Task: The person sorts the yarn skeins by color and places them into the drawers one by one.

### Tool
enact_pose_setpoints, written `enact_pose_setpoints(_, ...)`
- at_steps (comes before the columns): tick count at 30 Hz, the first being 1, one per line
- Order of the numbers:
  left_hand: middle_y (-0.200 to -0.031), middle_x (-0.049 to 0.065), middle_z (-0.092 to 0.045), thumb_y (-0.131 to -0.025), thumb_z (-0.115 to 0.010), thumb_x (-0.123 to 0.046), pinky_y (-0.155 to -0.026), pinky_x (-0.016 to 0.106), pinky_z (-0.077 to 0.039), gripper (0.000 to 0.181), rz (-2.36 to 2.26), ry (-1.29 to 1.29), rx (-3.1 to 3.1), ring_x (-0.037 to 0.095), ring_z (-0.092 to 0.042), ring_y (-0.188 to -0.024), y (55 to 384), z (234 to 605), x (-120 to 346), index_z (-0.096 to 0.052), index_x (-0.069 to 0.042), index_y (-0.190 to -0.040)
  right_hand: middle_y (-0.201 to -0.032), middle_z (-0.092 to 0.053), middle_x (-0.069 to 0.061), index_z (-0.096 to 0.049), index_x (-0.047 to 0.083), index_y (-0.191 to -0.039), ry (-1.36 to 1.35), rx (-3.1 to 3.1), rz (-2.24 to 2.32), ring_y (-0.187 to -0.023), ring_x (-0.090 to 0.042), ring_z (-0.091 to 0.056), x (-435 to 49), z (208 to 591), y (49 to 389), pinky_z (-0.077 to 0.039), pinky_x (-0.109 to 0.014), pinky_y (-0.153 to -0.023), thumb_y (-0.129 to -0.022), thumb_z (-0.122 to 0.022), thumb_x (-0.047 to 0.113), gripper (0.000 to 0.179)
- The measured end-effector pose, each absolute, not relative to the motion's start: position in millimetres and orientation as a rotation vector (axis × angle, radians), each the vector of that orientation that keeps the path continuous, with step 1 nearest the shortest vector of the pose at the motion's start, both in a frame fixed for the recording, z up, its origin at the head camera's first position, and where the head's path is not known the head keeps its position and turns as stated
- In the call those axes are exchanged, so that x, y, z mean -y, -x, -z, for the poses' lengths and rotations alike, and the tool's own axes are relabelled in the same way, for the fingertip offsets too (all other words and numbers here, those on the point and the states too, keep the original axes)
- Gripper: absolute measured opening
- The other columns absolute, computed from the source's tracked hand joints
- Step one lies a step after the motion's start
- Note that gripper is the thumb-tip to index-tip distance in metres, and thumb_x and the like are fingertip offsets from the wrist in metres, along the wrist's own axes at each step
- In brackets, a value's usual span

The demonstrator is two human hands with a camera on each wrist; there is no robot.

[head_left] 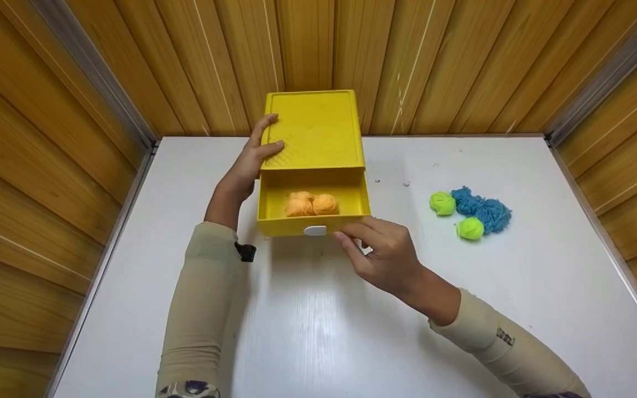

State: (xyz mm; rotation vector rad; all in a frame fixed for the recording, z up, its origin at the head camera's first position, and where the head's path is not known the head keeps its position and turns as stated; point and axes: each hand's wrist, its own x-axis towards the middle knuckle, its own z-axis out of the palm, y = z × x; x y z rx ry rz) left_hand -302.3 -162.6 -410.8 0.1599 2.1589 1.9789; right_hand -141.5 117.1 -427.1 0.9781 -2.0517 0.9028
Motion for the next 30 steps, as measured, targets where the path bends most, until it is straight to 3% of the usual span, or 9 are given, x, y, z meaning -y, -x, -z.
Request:
enact_pose_setpoints(5, -0.179, 0.004, -0.008, -0.104, -0.058, -0.036, -0.126, 0.053, -0.034, 0.069, -1.978, -0.158, -2.157, 0.030, -0.037, -0.154, 302.3, 410.5, 162.5, -0.025, -0.044, -0.164, -0.071, -0.071, 0.001, -0.078, 0.008, -0.093, -0.978, 2.091, -0.951, -0.059, -0.008, -0.058, -112.9, 438.8, 139.6, -0.049, -0.018, -0.054, -0.089, -0.084, 0.010, 0.008)
enact_pose_setpoints(14, -0.179, 0.004, -0.009, -0.103, -0.058, -0.036, -0.125, 0.053, -0.035, 0.070, -1.979, -0.156, -2.158, 0.030, -0.036, -0.154, 304.3, 409.3, 163.3, -0.025, -0.043, -0.164, -0.083, -0.078, -0.003, -0.076, 0.005, -0.102, -0.924, 2.180, -0.998, -0.062, -0.007, -0.066, -103.9, 453.6, 143.4, -0.054, -0.017, -0.059, -0.089, -0.085, 0.008, 0.016)
enact_pose_setpoints(21, -0.179, 0.003, -0.009, -0.104, -0.058, -0.035, -0.127, 0.053, -0.033, 0.068, -1.998, -0.152, -2.144, 0.029, -0.034, -0.155, 303.7, 410.3, 162.6, -0.026, -0.044, -0.163, -0.083, -0.080, -0.005, -0.074, 0.002, -0.104, -0.943, 2.201, -1.110, -0.065, -0.009, -0.074, -96.3, 459.5, 144.9, -0.058, -0.019, -0.060, -0.091, -0.082, 0.005, 0.015)
enact_pose_setpoints(30, -0.179, 0.003, -0.009, -0.104, -0.059, -0.035, -0.127, 0.054, -0.032, 0.068, -2.002, -0.151, -2.142, 0.029, -0.033, -0.156, 302.2, 410.1, 161.3, -0.027, -0.043, -0.163, -0.086, -0.081, -0.009, -0.071, -0.001, -0.108, -0.885, 2.142, -1.240, -0.062, -0.012, -0.073, -87.4, 464.9, 145.8, -0.056, -0.018, -0.058, -0.094, -0.078, 0.002, 0.015)
